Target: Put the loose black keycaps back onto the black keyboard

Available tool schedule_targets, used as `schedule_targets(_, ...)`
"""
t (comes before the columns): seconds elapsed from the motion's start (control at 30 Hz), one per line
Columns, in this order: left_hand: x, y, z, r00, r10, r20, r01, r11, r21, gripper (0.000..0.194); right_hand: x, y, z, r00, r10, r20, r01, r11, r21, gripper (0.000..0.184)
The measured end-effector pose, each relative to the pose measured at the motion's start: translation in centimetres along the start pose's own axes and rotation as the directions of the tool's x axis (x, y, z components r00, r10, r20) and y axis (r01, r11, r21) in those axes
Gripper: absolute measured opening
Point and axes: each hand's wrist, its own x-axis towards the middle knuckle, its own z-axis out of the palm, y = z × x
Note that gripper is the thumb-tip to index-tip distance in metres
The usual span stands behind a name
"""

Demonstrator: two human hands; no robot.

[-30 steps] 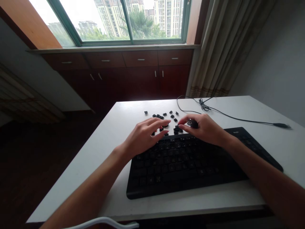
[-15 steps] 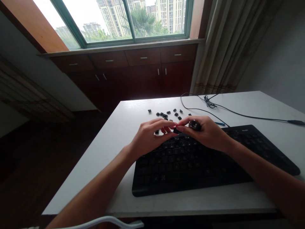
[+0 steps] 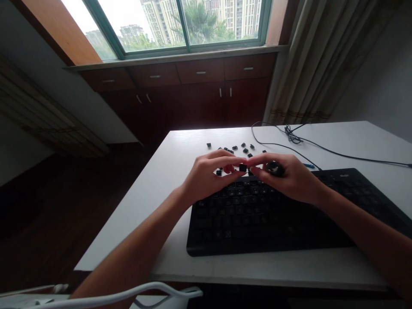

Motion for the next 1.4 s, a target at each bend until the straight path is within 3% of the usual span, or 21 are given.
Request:
schedule_targets(0.17, -0.1, -0.4, -0.5, 0.978, -0.196, 0.065, 0.203, 0.969, -0.143, 0.025, -0.1, 0.2, 0.7, 0.988, -0.154, 0.031, 0.157, 0.978, -0.139, 0.038)
schedule_targets(0.33, 0.1, -0.8, -1.1, 0.914, -0.344, 0.216, 0.403, 0.836, -0.371, 0.027, -0.3, -0.3, 1.1, 0.973, -0.220, 0.071, 0.230, 0.957, -0.179, 0.036)
schedule_targets(0.43, 0.2, -0.8, -1.3, 0.878, -0.369, 0.304, 0.475, 0.746, -0.467, 0.026, -0.4, -0.7, 1.1, 0.986, -0.163, 0.046, 0.168, 0.974, -0.153, 0.027)
schedule_targets(0.6, 0.3, -0.3, -1.3, 0.861, -0.392, 0.323, 0.508, 0.673, -0.537, 0.023, -0.5, -1.2, 1.3, 0.997, 0.017, -0.081, -0.025, 0.996, -0.088, 0.020)
schedule_targets(0.7, 0.3, -0.1, -1.3, 0.860, -0.387, 0.334, 0.511, 0.651, -0.562, 0.022, -0.6, -1.4, 1.4, 0.988, 0.041, -0.148, -0.056, 0.994, -0.098, 0.018)
schedule_targets(0.8, 0.3, 0.0, -1.4, 0.854, -0.386, 0.348, 0.520, 0.654, -0.550, 0.020, -0.6, -1.5, 1.4, 0.981, 0.034, -0.191, -0.057, 0.992, -0.115, 0.017)
schedule_targets(1.0, 0.6, -0.3, -2.4, 0.848, -0.387, 0.361, 0.523, 0.722, -0.453, 0.028, -0.6, -1.1, 1.5, 0.990, -0.009, -0.139, -0.011, 0.990, -0.144, 0.017)
schedule_targets(1.2, 0.5, -1.7, -4.7, 0.827, -0.308, 0.471, 0.457, 0.856, -0.243, 0.029, -0.8, -0.6, 2.2, 0.982, -0.152, 0.115, 0.178, 0.946, -0.269, 0.019)
schedule_targets(1.33, 0.2, -2.5, -5.6, 0.774, -0.281, 0.568, 0.420, 0.898, -0.129, 0.026, -0.6, -0.6, 3.4, 0.970, -0.167, 0.179, 0.216, 0.928, -0.303, 0.019)
schedule_targets(1.4, 0.1, -2.8, -5.6, 0.775, -0.291, 0.561, 0.421, 0.900, -0.115, 0.027, -0.3, -0.8, 3.9, 0.964, -0.163, 0.211, 0.227, 0.917, -0.328, 0.019)
